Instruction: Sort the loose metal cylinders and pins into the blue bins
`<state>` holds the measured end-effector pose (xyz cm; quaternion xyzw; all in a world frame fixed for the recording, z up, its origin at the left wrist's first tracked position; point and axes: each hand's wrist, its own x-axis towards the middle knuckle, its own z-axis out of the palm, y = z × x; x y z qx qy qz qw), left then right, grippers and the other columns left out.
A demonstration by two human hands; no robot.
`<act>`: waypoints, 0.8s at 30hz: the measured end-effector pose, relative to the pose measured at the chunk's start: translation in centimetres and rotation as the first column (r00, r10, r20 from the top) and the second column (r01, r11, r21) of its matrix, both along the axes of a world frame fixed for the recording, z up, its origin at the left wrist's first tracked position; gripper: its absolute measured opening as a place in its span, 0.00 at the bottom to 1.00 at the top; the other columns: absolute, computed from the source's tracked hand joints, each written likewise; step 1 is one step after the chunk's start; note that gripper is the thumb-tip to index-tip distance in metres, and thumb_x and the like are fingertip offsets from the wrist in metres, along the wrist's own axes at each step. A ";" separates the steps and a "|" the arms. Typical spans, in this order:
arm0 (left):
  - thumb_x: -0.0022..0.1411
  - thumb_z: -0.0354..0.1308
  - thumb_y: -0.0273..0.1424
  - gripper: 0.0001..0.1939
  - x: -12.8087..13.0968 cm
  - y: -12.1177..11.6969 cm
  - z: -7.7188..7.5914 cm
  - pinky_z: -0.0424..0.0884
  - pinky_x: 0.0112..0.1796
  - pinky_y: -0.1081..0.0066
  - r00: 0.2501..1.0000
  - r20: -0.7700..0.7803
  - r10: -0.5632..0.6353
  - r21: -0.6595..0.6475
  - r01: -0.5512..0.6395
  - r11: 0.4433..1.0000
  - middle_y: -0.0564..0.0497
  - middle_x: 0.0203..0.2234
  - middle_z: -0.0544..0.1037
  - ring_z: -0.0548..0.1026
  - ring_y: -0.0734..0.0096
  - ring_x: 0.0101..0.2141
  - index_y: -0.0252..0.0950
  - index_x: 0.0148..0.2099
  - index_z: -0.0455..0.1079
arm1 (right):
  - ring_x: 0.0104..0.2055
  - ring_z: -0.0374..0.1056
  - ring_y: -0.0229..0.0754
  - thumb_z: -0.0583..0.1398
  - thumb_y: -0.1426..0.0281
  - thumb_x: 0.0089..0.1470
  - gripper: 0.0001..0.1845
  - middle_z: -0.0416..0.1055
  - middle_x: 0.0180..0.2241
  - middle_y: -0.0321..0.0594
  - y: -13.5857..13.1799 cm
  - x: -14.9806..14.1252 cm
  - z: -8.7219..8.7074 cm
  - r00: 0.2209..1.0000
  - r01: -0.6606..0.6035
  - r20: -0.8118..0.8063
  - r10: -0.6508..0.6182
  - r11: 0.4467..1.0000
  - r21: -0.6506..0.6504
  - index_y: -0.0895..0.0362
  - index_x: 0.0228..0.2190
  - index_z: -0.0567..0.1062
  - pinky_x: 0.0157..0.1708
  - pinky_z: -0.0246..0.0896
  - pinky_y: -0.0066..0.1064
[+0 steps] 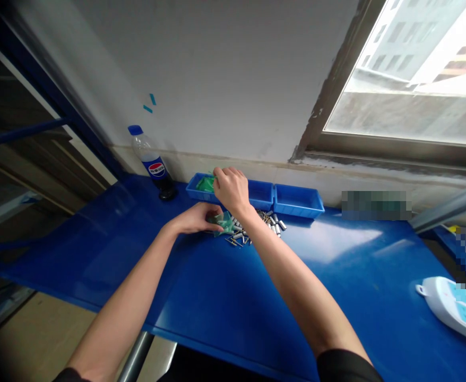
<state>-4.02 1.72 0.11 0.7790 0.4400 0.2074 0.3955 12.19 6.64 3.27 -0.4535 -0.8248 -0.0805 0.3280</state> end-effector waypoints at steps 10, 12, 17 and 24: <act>0.49 0.75 0.47 0.23 -2.6 0.5 0.2 0.69 0.30 0.73 0.946 0.244 0.212 -0.105 -0.191 0.976 0.50 0.28 0.81 0.75 0.70 0.28 0.32 0.36 0.78 | 0.45 0.79 0.52 0.59 0.58 0.67 0.17 0.84 0.42 0.44 2.3 2.1 -1.6 0.943 -0.305 -0.232 0.240 0.901 -0.308 0.54 0.40 0.85 0.45 0.68 0.36; 0.49 0.75 0.48 0.25 -2.8 0.7 0.0 0.70 0.31 0.72 0.908 0.305 0.288 -0.104 -0.269 0.957 0.49 0.29 0.81 0.75 0.70 0.28 0.32 0.38 0.79 | 0.44 0.80 0.52 0.59 0.57 0.66 0.18 0.85 0.40 0.43 2.2 2.8 -1.3 0.898 -0.312 -0.400 0.184 0.906 -0.284 0.54 0.39 0.86 0.46 0.70 0.38; 0.51 0.74 0.49 0.28 -1.8 0.9 -0.6 0.73 0.34 0.71 0.812 0.462 0.357 -0.130 -0.336 0.933 0.45 0.36 0.84 0.78 0.67 0.32 0.31 0.44 0.81 | 0.34 0.80 0.47 0.64 0.51 0.60 0.23 0.83 0.33 0.45 0.4 4.2 -1.0 0.737 -0.539 -0.670 0.089 0.675 -0.503 0.59 0.41 0.84 0.36 0.73 0.35; 0.43 0.79 0.47 0.28 -0.2 0.8 -1.0 0.78 0.36 0.68 0.714 0.555 0.427 -0.239 -0.355 0.904 0.44 0.34 0.85 0.82 0.64 0.32 0.31 0.40 0.81 | 0.30 0.77 0.40 0.77 0.58 0.42 0.23 0.81 0.29 0.42 -1.1 5.5 -3.0 0.553 -0.722 -0.828 -0.098 0.440 -0.534 0.59 0.35 0.82 0.31 0.71 0.29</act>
